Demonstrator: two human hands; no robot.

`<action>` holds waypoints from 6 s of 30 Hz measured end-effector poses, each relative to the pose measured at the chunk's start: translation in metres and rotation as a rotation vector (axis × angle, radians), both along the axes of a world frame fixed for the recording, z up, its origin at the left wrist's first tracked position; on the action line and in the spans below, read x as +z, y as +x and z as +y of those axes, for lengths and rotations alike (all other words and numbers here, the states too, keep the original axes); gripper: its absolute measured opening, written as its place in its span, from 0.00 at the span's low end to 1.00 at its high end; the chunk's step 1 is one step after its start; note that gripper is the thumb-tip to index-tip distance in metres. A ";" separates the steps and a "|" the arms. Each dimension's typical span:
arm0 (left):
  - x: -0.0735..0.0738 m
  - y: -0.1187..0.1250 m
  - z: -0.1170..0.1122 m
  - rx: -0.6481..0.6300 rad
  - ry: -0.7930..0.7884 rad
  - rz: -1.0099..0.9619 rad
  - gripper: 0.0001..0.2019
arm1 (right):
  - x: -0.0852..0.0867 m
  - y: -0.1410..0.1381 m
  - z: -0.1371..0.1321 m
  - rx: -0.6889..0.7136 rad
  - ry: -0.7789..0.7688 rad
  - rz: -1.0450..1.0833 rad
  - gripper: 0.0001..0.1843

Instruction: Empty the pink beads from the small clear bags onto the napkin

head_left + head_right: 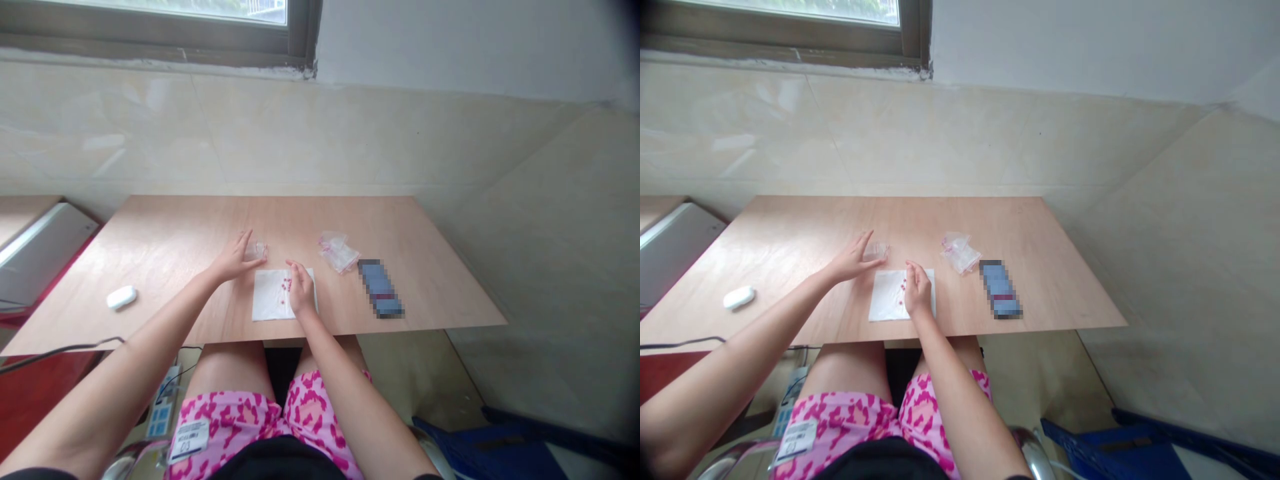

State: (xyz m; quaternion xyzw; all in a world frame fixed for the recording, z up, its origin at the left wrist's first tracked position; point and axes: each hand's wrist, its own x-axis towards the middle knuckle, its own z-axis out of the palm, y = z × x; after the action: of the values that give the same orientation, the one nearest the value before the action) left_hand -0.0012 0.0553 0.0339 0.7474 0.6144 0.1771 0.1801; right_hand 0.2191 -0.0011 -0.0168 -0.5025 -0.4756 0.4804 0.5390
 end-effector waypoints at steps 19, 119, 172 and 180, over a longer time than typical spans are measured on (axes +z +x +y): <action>0.009 0.101 -0.215 -0.179 -0.160 -0.424 0.11 | 0.047 0.159 0.150 -0.210 -0.188 -0.765 0.07; 0.011 0.090 -0.207 -0.123 -0.017 -0.366 0.12 | 0.064 0.062 -0.122 0.524 -0.177 -0.030 0.19; 0.034 0.092 -0.210 -0.154 -0.432 -0.852 0.15 | 0.067 0.064 -0.118 0.739 -0.315 0.041 0.22; 0.025 0.095 -0.207 -0.066 -0.367 -0.764 0.12 | 0.064 0.062 -0.120 0.656 -0.204 -0.053 0.14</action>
State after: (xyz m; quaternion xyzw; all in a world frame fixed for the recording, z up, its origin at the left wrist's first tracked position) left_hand 0.0937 -0.1519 0.0587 0.6030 0.5006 0.3230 0.5305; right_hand 0.2808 -0.1207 0.0476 -0.3865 -0.5752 0.6600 0.2899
